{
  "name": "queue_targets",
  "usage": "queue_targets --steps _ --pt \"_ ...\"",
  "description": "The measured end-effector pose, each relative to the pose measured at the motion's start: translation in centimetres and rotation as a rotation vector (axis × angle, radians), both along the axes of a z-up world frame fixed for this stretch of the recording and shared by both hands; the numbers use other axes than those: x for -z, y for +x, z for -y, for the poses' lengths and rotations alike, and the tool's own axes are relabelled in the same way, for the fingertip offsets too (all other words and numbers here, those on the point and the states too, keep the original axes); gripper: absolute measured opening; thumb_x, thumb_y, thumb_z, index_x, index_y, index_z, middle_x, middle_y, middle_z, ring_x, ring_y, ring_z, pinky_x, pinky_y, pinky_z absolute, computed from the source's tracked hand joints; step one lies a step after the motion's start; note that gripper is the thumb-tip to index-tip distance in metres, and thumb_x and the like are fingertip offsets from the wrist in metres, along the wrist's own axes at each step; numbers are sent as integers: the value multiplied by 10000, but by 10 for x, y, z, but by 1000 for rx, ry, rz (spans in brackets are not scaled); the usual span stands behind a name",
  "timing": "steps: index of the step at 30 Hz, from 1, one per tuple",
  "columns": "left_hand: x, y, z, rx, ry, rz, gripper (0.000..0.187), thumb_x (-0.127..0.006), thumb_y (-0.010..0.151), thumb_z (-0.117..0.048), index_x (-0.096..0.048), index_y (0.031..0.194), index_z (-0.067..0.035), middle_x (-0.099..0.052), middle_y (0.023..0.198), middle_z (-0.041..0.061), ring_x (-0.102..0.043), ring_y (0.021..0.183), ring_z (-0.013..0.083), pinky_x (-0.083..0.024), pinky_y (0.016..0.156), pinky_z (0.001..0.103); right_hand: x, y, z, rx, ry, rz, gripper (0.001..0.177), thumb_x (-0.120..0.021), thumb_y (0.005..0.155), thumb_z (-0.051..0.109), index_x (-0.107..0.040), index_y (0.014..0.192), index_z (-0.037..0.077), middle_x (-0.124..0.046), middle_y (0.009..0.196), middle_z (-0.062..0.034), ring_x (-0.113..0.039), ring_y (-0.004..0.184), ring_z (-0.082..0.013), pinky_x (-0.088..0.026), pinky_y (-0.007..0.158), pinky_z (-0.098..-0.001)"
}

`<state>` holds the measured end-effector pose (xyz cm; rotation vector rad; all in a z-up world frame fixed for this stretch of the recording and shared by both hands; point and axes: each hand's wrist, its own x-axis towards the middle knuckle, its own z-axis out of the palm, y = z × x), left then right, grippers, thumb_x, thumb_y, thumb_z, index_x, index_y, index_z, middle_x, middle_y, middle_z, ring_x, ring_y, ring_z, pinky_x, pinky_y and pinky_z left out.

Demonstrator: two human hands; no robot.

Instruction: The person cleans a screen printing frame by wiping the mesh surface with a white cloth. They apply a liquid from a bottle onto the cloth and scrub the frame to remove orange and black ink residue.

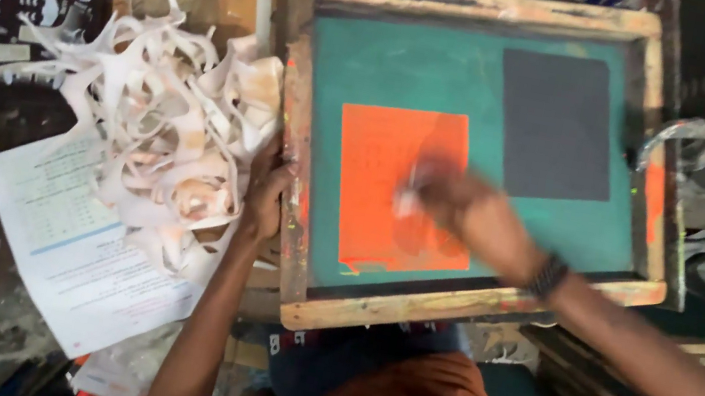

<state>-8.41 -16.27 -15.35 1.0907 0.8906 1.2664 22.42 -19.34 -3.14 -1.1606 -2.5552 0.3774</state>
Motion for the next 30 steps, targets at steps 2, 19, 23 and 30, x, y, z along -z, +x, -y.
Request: queue_targets --steps 2,19,23,30 --pt "7 2 4 25 -18 46 621 -564 901 -262 -491 1437 42 -615 1193 8 -551 1088 130 -432 975 267 5 -16 -46 279 -133 -30 257 -651 1001 225 -745 1239 191 -715 1219 -49 -689 1028 -273 -572 864 -411" --pt "-14 0 4 -30 -109 -45 492 -572 910 -250 -605 1307 39 -555 908 22 -491 787 126 -391 691 289 -7 -75 -47 53 -216 -247 331 -688 932 130 -684 1240 8 -675 1277 -191 -671 996 -394 -550 836 -421" --pt "-2 -1 -1 -31 -63 -26 479 -573 919 -257 -605 1298 35 -562 937 10 -496 832 109 -401 735 283 -1 -61 -1 -198 -279 -173 259 -687 912 108 -727 1167 95 -708 1190 -130 -696 1080 -349 -528 921 -447" --pt "-9 -3 3 -2 -7 -31 587 -561 926 -284 -535 1410 46 -644 1215 86 -587 1096 182 -462 990 324 20 -59 -73 53 -218 -130 267 -636 884 -27 -704 1132 46 -705 1232 -147 -667 1002 -348 -562 836 -424"
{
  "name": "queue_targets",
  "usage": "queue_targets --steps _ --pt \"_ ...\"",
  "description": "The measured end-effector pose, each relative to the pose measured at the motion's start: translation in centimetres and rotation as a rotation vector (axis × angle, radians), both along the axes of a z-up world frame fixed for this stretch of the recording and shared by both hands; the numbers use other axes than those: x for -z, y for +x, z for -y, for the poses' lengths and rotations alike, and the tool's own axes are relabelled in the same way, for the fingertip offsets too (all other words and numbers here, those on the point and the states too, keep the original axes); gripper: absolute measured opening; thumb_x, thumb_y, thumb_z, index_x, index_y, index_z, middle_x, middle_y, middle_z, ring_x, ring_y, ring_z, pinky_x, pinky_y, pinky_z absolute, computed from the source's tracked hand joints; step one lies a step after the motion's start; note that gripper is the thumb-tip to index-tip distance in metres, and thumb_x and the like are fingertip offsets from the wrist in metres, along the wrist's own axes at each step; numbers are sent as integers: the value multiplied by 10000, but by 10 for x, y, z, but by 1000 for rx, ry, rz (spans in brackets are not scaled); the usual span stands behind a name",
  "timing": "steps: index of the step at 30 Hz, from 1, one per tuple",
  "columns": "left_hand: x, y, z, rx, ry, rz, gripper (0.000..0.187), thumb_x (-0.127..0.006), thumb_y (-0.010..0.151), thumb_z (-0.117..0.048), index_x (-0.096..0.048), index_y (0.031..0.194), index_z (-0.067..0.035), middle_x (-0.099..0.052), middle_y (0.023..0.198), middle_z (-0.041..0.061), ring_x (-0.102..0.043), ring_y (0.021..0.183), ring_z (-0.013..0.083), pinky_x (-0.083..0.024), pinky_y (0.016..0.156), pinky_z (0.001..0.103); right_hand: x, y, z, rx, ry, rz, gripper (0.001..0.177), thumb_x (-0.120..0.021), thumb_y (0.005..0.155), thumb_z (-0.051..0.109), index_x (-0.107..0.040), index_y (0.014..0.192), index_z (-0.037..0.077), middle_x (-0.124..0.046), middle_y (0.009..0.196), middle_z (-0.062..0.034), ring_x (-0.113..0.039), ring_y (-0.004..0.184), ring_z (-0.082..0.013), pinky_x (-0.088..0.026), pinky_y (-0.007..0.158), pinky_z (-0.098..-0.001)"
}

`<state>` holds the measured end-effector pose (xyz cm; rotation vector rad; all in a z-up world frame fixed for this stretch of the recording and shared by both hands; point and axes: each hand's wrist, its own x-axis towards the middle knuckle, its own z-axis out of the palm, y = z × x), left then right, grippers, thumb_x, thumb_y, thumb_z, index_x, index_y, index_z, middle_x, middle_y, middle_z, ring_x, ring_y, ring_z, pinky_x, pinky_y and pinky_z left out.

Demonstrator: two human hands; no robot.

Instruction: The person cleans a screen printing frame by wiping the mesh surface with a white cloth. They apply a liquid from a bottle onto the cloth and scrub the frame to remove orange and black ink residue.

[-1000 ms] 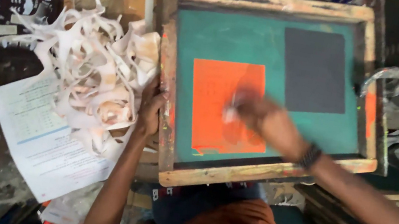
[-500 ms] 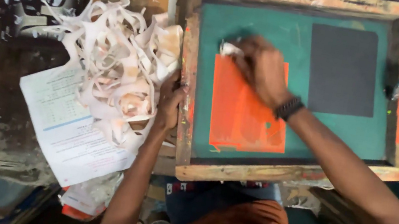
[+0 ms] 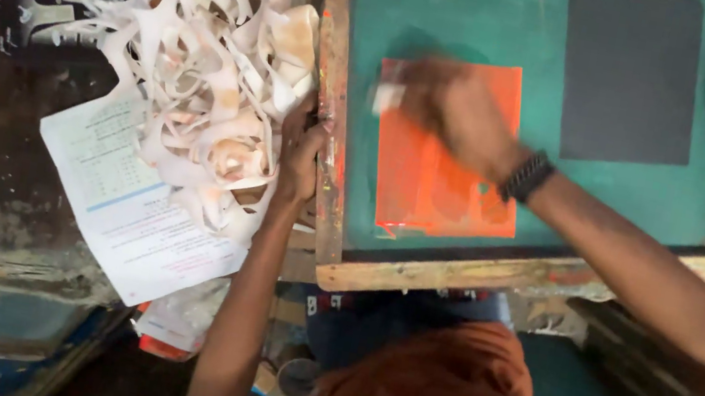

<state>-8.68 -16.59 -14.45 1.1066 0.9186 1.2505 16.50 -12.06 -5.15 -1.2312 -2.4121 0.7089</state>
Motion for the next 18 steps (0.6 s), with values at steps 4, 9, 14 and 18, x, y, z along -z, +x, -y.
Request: queue_targets --steps 4,9,14,18 --pt "5 2 -2 -7 6 29 569 -565 941 -270 -549 1400 67 -651 1212 99 -580 1112 190 -454 1019 334 -39 10 78 -345 33 -79 230 -652 902 79 -709 1123 105 -709 1165 -104 -701 1025 -298 -586 847 -424" --pt "1 5 2 -26 -50 21 602 -568 905 -250 -499 1416 61 -632 1243 88 -573 1139 183 -436 1032 318 -4 42 50 -175 156 310 308 -602 970 139 -751 1231 207 -735 1157 -12 -691 997 -203 -577 730 -372" --pt "0 2 1 -21 -17 21 562 -560 910 -242 -520 1382 61 -610 1148 52 -545 1051 167 -435 963 303 -23 23 84 -139 18 59 263 -601 991 169 -688 1213 281 -697 1196 37 -696 1015 -179 -583 844 -358" --pt "25 -2 -2 -10 -23 3 500 -567 938 -225 -559 1336 78 -565 1057 21 -503 972 147 -411 883 293 -31 79 66 -153 240 216 350 -639 909 114 -736 1200 283 -730 1152 43 -694 1045 -175 -594 830 -340"
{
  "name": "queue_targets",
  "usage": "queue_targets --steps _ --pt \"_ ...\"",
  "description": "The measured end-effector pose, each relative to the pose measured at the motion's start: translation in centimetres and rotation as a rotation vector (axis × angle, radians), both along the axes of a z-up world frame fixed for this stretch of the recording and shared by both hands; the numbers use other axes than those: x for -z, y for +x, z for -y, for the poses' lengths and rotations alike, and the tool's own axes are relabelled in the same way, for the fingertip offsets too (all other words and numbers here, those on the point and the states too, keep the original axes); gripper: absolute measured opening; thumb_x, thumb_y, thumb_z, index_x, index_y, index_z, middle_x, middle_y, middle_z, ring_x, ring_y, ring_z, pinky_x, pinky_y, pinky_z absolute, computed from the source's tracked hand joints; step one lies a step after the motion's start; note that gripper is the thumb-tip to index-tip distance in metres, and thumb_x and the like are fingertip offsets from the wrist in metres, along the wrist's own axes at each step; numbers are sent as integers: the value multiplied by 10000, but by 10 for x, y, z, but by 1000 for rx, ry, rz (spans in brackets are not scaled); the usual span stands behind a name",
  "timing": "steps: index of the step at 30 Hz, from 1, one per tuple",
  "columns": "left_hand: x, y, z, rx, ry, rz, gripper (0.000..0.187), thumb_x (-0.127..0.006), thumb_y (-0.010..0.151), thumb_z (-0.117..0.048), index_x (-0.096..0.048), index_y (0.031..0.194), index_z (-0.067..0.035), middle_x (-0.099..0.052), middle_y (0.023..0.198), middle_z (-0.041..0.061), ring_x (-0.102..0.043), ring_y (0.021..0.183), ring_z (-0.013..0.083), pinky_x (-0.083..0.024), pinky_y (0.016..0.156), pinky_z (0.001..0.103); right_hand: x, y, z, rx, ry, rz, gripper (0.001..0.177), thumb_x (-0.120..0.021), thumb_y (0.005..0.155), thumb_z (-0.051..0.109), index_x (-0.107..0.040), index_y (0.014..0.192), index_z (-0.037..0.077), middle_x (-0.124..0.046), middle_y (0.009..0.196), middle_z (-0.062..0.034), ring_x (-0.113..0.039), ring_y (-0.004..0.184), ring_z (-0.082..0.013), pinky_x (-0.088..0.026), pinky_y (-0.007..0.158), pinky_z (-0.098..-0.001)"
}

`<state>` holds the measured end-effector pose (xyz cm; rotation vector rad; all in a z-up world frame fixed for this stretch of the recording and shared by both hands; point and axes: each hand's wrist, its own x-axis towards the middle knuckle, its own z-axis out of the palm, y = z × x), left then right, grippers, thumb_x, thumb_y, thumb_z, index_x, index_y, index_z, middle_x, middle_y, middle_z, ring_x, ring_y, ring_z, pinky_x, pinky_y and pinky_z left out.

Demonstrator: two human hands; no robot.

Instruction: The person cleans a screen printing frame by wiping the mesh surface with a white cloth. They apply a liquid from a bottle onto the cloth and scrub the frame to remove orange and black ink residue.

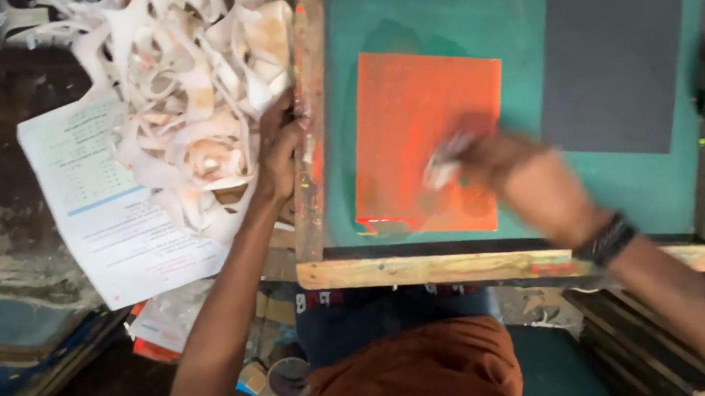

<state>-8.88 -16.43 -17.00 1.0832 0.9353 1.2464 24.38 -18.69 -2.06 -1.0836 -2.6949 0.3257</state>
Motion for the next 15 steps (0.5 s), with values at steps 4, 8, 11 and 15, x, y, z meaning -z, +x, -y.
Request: queue_targets --steps 4,8,11,15 --pt "23 3 2 -54 -47 79 477 -599 933 -193 -556 1314 89 -507 1036 0 -476 964 133 -392 869 281 43 10 1 261 -79 282 273 -662 1002 164 -745 1240 268 -722 1189 19 -673 1059 -169 -576 837 -328" --pt "-5 1 1 -51 -51 20 551 -554 893 -206 -556 1386 41 -526 981 -21 -461 874 100 -365 777 254 26 -20 30 -23 -37 -247 342 -704 813 158 -723 1153 197 -671 1264 -19 -652 1195 -257 -571 959 -372" --pt "-10 1 -1 -52 -89 42 540 -551 881 -211 -562 1354 51 -508 923 -19 -439 801 102 -348 720 262 43 10 -15 112 61 -126 304 -687 831 74 -733 1101 207 -688 1193 -17 -686 1084 -247 -584 895 -386" --pt "-19 3 0 -22 4 5 493 -564 919 -231 -570 1302 79 -454 940 -31 -419 867 101 -340 795 264 59 39 -53 428 26 -81 148 -691 892 93 -680 1039 95 -682 1065 -107 -683 918 -318 -575 774 -435"
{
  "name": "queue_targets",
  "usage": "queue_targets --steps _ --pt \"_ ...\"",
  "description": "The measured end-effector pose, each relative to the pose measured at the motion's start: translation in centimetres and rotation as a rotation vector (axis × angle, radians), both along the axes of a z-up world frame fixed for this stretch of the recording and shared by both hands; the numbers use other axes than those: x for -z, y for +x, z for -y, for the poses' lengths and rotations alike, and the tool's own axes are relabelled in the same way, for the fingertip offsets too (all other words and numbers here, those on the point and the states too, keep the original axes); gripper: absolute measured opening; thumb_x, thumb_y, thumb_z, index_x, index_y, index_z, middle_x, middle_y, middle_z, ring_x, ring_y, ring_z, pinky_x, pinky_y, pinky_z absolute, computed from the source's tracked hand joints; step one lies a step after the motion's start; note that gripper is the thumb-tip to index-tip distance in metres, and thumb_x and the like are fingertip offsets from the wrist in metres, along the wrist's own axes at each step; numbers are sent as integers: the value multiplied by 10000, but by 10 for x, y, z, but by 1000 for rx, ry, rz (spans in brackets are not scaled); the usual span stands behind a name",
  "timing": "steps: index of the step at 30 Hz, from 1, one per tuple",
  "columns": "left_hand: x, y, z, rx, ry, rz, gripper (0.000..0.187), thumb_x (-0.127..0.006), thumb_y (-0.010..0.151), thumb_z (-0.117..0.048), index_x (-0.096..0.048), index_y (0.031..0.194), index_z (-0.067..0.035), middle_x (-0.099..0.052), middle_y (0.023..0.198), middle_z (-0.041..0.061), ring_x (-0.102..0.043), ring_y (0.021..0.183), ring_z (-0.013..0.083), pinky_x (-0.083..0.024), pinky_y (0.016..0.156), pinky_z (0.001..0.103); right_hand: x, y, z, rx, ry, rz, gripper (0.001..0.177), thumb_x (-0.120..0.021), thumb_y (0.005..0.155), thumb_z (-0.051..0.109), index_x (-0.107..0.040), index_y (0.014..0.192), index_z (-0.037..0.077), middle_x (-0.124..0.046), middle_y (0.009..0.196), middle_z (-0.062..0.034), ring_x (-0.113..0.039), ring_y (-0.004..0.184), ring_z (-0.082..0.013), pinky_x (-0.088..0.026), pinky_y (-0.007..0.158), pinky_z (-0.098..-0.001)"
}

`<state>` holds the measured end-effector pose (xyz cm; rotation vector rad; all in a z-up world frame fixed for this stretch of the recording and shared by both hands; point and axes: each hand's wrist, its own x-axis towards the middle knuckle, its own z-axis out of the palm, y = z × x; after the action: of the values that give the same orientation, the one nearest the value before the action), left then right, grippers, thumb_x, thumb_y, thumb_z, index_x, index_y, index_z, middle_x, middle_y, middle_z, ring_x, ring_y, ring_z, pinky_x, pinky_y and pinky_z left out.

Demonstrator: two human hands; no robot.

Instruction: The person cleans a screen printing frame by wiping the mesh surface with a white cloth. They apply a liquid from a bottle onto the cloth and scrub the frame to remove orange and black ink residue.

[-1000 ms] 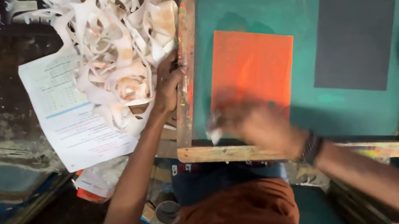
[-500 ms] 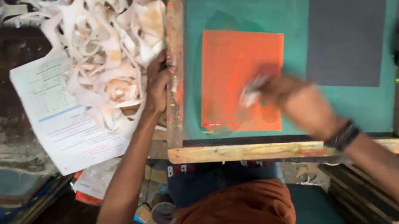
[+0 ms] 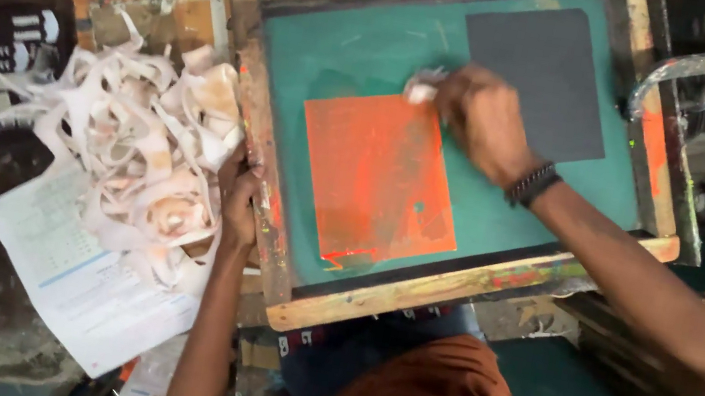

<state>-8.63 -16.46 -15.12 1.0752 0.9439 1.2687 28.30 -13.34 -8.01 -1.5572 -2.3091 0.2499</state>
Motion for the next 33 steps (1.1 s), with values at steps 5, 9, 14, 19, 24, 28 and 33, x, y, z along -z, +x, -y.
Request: queue_targets --steps 5,9,14,19,24,28,33 --pt "2 1 -5 -15 -38 -52 546 -533 881 -246 -580 1308 90 -490 897 -24 -426 801 98 -327 717 263 -54 -31 67 -237 -297 -371 210 -592 888 99 -688 1065 158 -682 994 -54 -686 823 -281 -577 694 -425" --pt "6 3 0 1 -36 63 606 -531 882 -229 -492 1394 93 -591 1053 -6 -528 947 105 -412 851 258 3 21 16 -171 42 146 148 -662 892 88 -726 1025 104 -677 982 -101 -686 911 -301 -564 764 -438" --pt "18 -4 -2 -50 -41 -28 629 -540 889 -220 -510 1428 102 -548 976 -14 -473 852 93 -380 768 242 -72 -30 53 -340 -36 -205 259 -637 859 105 -700 1109 133 -704 1085 -65 -686 972 -302 -555 797 -436" --pt "22 -2 3 -56 -108 -61 619 -541 881 -229 -568 1394 116 -513 902 -11 -421 767 95 -323 678 240 -20 16 64 -438 -40 78 450 -610 803 18 -714 1230 115 -708 1102 -98 -702 979 -300 -586 804 -406" --pt "-12 6 0 17 -30 57 585 -534 865 -237 -520 1358 77 -596 1052 -5 -535 933 103 -424 846 244 -43 -7 60 -415 -124 -147 306 -612 860 25 -694 1131 141 -706 1219 -67 -688 1106 -277 -580 918 -395" --pt "21 -5 -2 -32 -24 0 549 -531 876 -232 -539 1337 67 -606 1079 -5 -543 979 106 -427 895 241 -79 -2 75 -515 -234 -145 374 -628 816 49 -708 1151 192 -715 1233 -28 -686 1123 -261 -563 945 -388" --pt "-1 2 -2 -11 -57 100 397 -533 895 -181 -577 1224 36 -522 925 -16 -466 827 108 -370 751 265 -54 -2 73 -96 -434 107 434 -591 908 121 -653 1313 266 -683 1285 -36 -673 1147 -220 -562 999 -346"
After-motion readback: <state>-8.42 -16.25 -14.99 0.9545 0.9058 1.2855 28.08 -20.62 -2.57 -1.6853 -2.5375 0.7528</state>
